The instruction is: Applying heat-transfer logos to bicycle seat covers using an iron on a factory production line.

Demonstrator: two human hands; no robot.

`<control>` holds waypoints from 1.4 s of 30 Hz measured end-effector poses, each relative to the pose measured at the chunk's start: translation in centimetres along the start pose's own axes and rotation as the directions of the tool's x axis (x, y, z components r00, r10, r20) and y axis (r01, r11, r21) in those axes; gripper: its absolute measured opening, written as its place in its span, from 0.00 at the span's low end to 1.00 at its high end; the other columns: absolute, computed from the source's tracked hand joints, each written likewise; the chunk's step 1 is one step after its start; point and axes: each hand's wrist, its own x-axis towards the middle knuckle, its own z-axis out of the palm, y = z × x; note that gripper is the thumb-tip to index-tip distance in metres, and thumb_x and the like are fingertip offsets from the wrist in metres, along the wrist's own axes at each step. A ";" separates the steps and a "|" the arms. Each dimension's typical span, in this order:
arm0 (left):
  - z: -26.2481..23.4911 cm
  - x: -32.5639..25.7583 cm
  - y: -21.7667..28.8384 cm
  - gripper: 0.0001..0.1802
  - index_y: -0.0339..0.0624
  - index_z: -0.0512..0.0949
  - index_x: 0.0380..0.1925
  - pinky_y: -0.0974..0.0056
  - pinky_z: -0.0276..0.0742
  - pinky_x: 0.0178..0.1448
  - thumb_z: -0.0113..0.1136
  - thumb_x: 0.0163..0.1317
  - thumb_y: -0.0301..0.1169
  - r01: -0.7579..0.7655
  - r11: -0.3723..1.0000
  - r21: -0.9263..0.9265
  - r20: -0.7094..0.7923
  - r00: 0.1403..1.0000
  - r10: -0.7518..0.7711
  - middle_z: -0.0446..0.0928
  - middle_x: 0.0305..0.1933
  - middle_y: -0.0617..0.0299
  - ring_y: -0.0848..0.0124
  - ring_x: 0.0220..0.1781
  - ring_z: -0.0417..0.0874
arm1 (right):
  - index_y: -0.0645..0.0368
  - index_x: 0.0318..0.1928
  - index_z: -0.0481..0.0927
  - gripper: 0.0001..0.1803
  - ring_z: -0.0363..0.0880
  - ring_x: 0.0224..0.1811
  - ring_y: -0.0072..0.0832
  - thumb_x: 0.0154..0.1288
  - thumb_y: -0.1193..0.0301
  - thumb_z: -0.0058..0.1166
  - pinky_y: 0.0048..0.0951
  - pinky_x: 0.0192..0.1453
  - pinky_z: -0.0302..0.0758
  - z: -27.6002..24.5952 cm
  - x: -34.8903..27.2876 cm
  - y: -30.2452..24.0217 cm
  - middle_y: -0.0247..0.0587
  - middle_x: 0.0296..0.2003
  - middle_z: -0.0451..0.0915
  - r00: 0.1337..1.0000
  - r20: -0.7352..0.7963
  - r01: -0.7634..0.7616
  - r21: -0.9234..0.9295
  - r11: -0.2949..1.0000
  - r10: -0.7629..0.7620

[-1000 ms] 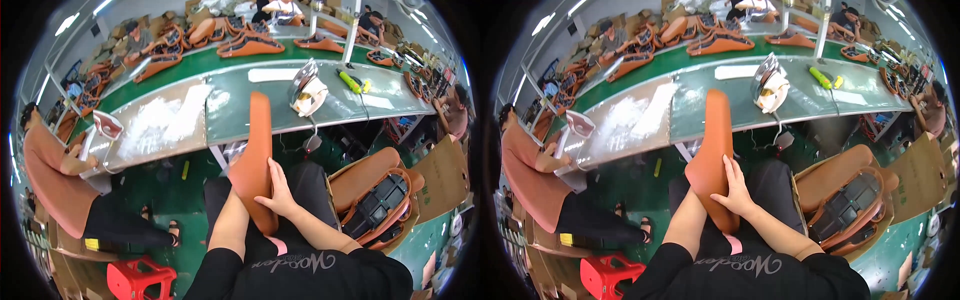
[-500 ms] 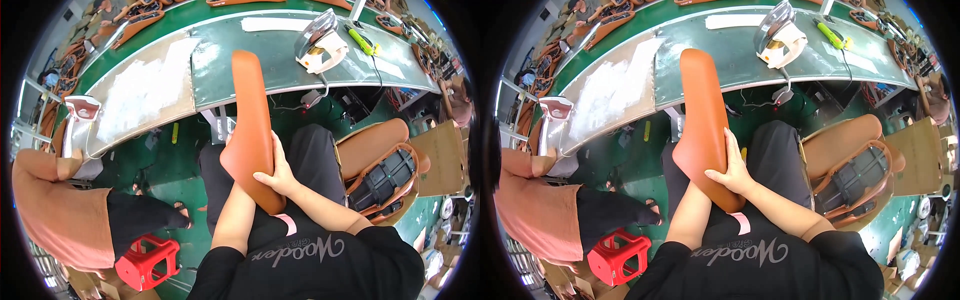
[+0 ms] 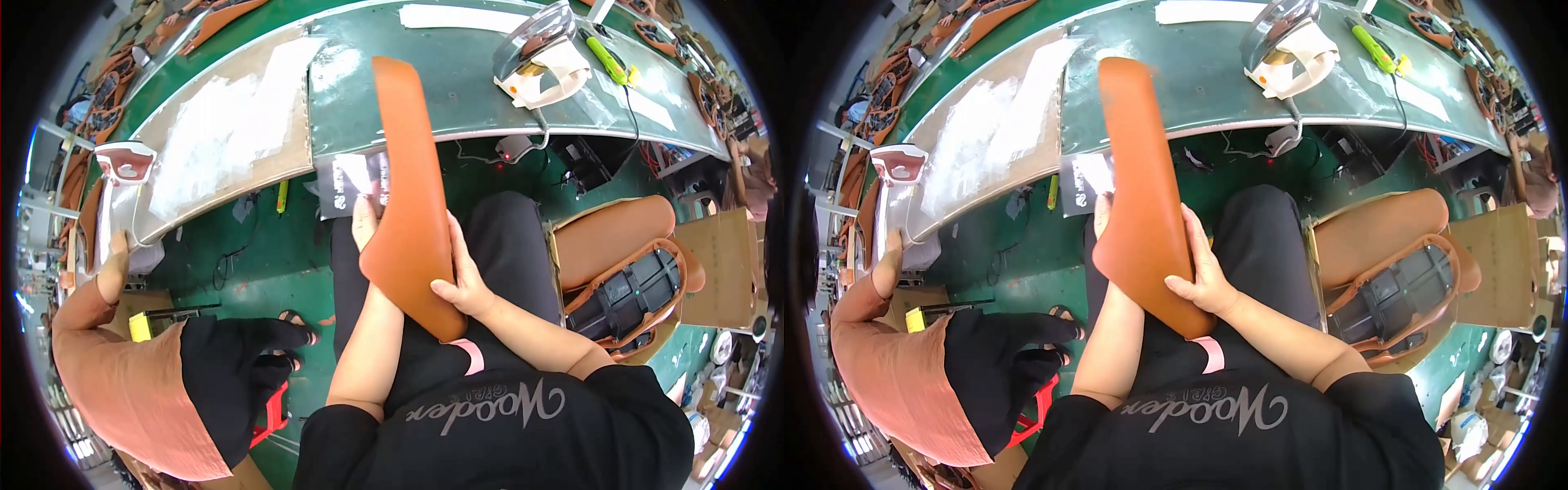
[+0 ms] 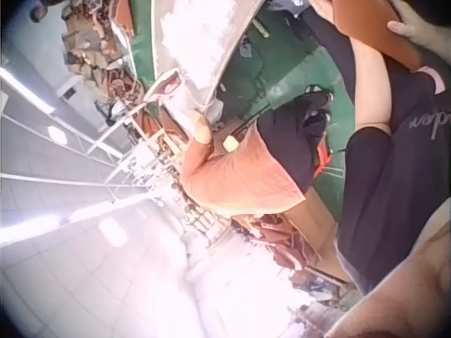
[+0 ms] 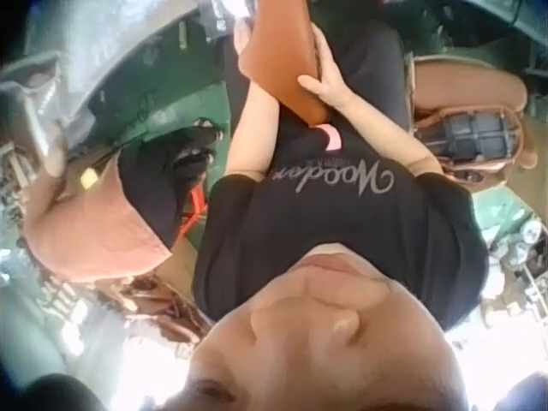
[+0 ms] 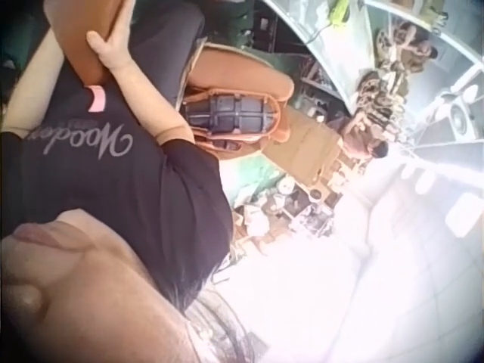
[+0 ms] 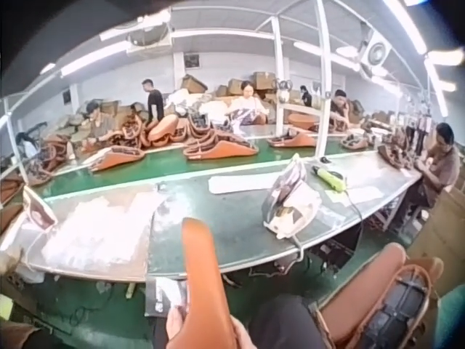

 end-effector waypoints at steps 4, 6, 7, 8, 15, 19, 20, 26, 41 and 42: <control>-1.1 0.2 0.9 0.19 0.42 0.70 0.50 0.58 0.76 0.51 0.36 0.72 0.42 0.160 0.974 -0.161 -0.025 0.986 -0.166 0.73 0.50 0.55 0.64 0.48 0.77 | 0.63 0.70 0.40 0.57 0.39 0.74 0.43 0.52 0.47 0.58 0.40 0.73 0.41 -0.1 -0.1 1.2 0.54 0.70 0.42 1.000 0.022 -0.008 -0.102 0.995 0.011; -2.0 1.2 1.1 0.19 0.39 0.71 0.49 0.58 0.76 0.51 0.39 0.71 0.41 -0.065 0.993 0.097 0.054 0.997 0.060 0.74 0.49 0.54 0.62 0.46 0.78 | 0.63 0.70 0.41 0.57 0.39 0.74 0.44 0.52 0.47 0.59 0.40 0.73 0.41 -0.2 -0.1 1.3 0.54 0.69 0.42 0.999 0.023 -0.022 -0.089 0.996 0.024; -2.0 1.7 1.7 0.19 0.39 0.71 0.49 0.58 0.76 0.51 0.39 0.71 0.41 -0.068 0.993 0.098 0.049 0.997 0.063 0.74 0.49 0.54 0.62 0.46 0.78 | 0.63 0.70 0.42 0.57 0.39 0.74 0.44 0.51 0.47 0.60 0.40 0.73 0.42 -0.3 0.1 1.1 0.55 0.69 0.42 0.999 0.032 -0.035 -0.079 0.996 0.037; -2.0 2.5 2.5 0.19 0.35 0.71 0.48 0.58 0.77 0.49 0.41 0.71 0.41 -0.213 0.948 0.236 -0.008 0.975 0.222 0.74 0.48 0.52 0.62 0.44 0.79 | 0.63 0.70 0.42 0.57 0.40 0.73 0.44 0.51 0.47 0.61 0.40 0.73 0.42 -0.2 0.2 1.0 0.55 0.69 0.42 0.998 0.044 -0.047 -0.070 0.996 0.050; 4.8 5.7 14.9 0.18 0.29 0.75 0.43 0.64 0.78 0.39 0.47 0.69 0.36 -0.430 0.627 0.650 0.288 0.903 0.319 0.79 0.41 0.52 0.67 0.31 0.82 | 0.64 0.69 0.45 0.58 0.44 0.72 0.45 0.48 0.47 0.64 0.40 0.73 0.44 -0.8 0.6 0.8 0.55 0.68 0.46 0.999 0.037 0.000 -0.199 0.980 0.007; 10.2 5.8 20.0 0.14 0.34 0.77 0.35 0.65 0.77 0.38 0.49 0.68 0.35 -0.430 0.454 0.780 0.432 0.896 0.106 0.76 0.31 0.62 0.70 0.32 0.80 | 0.64 0.68 0.48 0.55 0.50 0.70 0.44 0.49 0.51 0.65 0.40 0.72 0.48 -2.4 3.7 -3.2 0.53 0.66 0.52 0.976 -0.003 0.188 -0.476 0.859 -0.216; 12.0 5.1 20.7 0.14 0.34 0.77 0.35 0.68 0.76 0.36 0.49 0.67 0.35 -0.514 0.324 0.794 0.554 0.831 -0.039 0.75 0.29 0.63 0.73 0.30 0.79 | 0.63 0.68 0.48 0.54 0.51 0.70 0.44 0.49 0.52 0.65 0.39 0.72 0.48 -2.3 5.5 -5.2 0.53 0.66 0.53 0.957 -0.050 0.235 -0.434 0.870 -0.284; 17.8 5.6 18.3 0.16 0.36 0.79 0.35 0.73 0.71 0.34 0.48 0.66 0.37 -0.648 0.087 0.756 0.596 0.627 -0.501 0.76 0.27 0.65 0.79 0.27 0.75 | 0.63 0.58 0.70 0.35 0.73 0.51 0.28 0.53 0.58 0.64 0.32 0.58 0.68 -0.3 13.8 -14.4 0.42 0.49 0.75 0.953 0.221 0.234 -0.097 0.967 -0.209; 8.8 7.7 15.3 0.10 0.39 0.78 0.30 0.74 0.60 0.31 0.64 0.55 0.34 -0.300 0.323 0.897 0.430 0.760 -0.487 0.69 0.21 0.74 0.84 0.25 0.64 | 0.62 0.32 0.78 0.15 0.69 0.15 0.18 0.70 0.65 0.46 0.17 0.20 0.62 0.2 11.3 -8.3 0.32 0.17 0.73 0.953 -0.302 0.055 0.172 0.984 0.000; 8.9 8.0 15.4 0.10 0.39 0.78 0.28 0.74 0.58 0.29 0.64 0.54 0.34 -0.314 0.310 0.897 0.434 0.756 -0.490 0.67 0.20 0.75 0.84 0.24 0.62 | 0.62 0.32 0.78 0.14 0.69 0.17 0.17 0.70 0.66 0.47 0.17 0.21 0.64 0.2 11.1 -8.2 0.32 0.18 0.73 0.957 -0.291 0.049 0.169 0.984 0.002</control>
